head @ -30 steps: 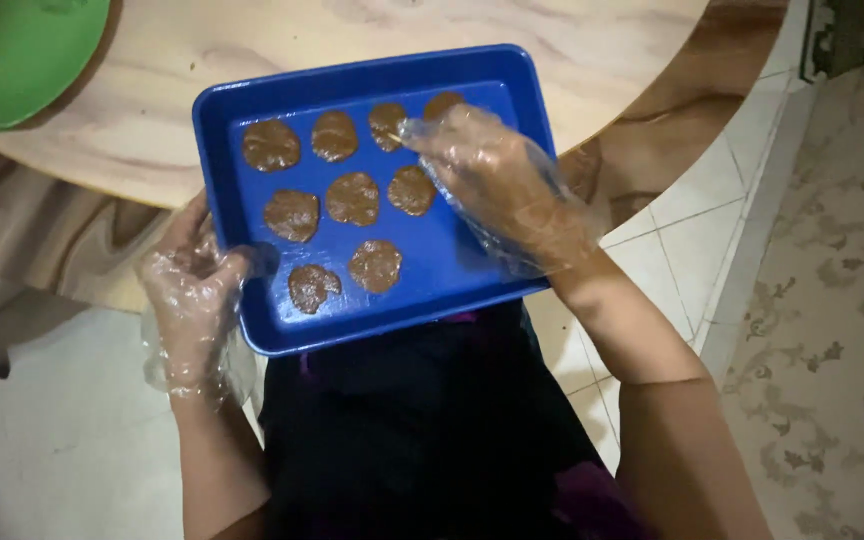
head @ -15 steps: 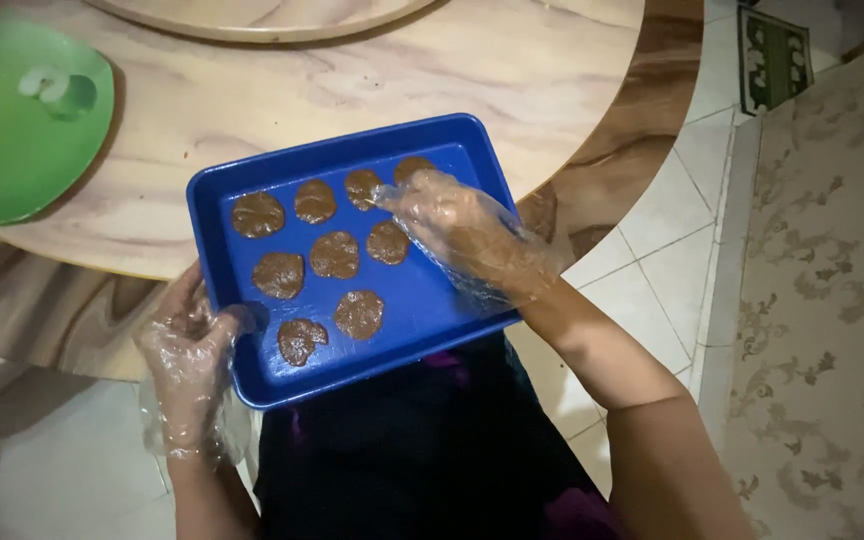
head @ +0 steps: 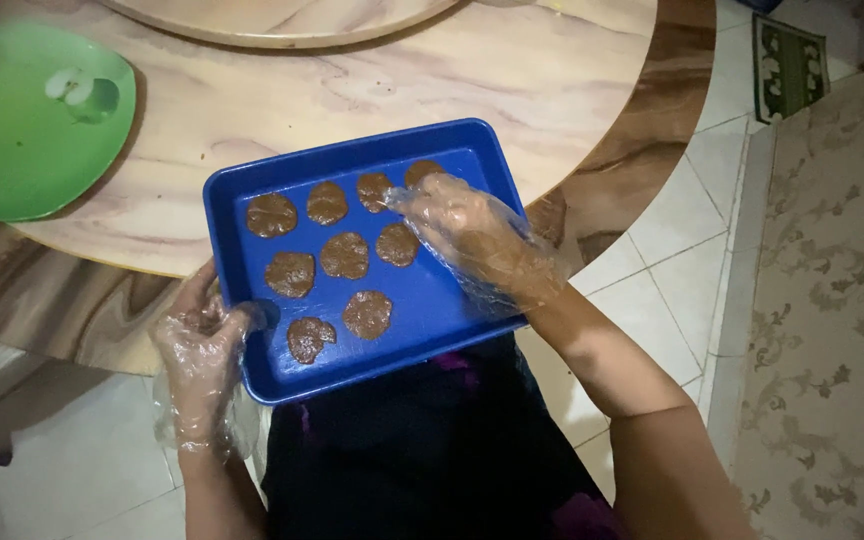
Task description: Shaping small portions of dough into balls and arranging them on a tray before pressing them flat.
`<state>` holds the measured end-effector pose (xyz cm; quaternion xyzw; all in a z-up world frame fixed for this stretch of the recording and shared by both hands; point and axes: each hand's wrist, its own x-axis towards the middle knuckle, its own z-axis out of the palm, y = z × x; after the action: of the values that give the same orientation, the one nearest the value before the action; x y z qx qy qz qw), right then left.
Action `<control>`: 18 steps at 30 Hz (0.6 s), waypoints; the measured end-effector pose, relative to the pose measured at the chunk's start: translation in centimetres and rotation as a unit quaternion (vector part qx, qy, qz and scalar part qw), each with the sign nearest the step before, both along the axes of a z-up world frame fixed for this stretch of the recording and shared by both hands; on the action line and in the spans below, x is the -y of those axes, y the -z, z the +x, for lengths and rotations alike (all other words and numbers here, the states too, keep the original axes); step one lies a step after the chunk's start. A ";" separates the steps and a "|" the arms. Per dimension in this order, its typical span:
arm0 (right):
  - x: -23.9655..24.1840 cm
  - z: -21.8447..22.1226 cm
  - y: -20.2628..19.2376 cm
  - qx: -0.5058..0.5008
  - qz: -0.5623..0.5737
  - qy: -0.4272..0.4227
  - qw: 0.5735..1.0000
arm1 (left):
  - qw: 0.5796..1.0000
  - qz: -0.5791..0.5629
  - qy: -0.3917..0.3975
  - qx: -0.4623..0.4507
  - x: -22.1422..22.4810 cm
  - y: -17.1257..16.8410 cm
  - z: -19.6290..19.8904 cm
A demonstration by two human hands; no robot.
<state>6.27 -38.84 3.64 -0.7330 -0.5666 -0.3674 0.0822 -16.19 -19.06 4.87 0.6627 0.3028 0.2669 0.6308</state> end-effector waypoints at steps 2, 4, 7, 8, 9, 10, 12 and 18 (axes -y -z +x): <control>0.1 0.5 0.0 -0.102 0.005 -0.072 0.992 | 1.000 0.005 -0.001 -0.006 0.2 -0.7 0.1; 0.1 0.0 -1.3 -0.088 -0.004 -0.069 0.994 | 1.000 0.002 -0.007 -0.007 0.5 -0.9 0.1; 0.2 1.0 1.0 -0.186 0.027 -0.113 0.976 | 0.998 0.015 -0.010 -0.053 0.8 -1.6 0.1; 0.2 1.6 2.3 -0.292 0.068 -0.165 0.939 | 0.995 0.032 -0.014 -0.096 0.9 -2.0 0.1; 0.1 1.5 1.3 -0.292 0.070 -0.165 0.940 | 0.995 0.034 -0.013 -0.095 0.1 -0.7 -0.8; 0.1 1.3 0.2 -0.300 0.077 -0.176 0.934 | 0.957 0.184 -0.056 -0.216 -0.7 0.6 -1.8; 0.2 1.1 -1.2 -0.307 0.087 -0.181 0.930 | 0.882 0.332 -0.091 -0.322 -1.8 4.4 -5.8; 0.7 1.1 -0.3 -0.356 -0.021 -0.090 0.930 | 0.717 0.103 0.437 -0.533 9.8 -10.8 -3.3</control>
<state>7.36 -39.53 3.97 -0.7629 -0.5715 -0.0619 0.2959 -19.50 -28.84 15.65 0.8148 0.2367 -0.4061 0.3393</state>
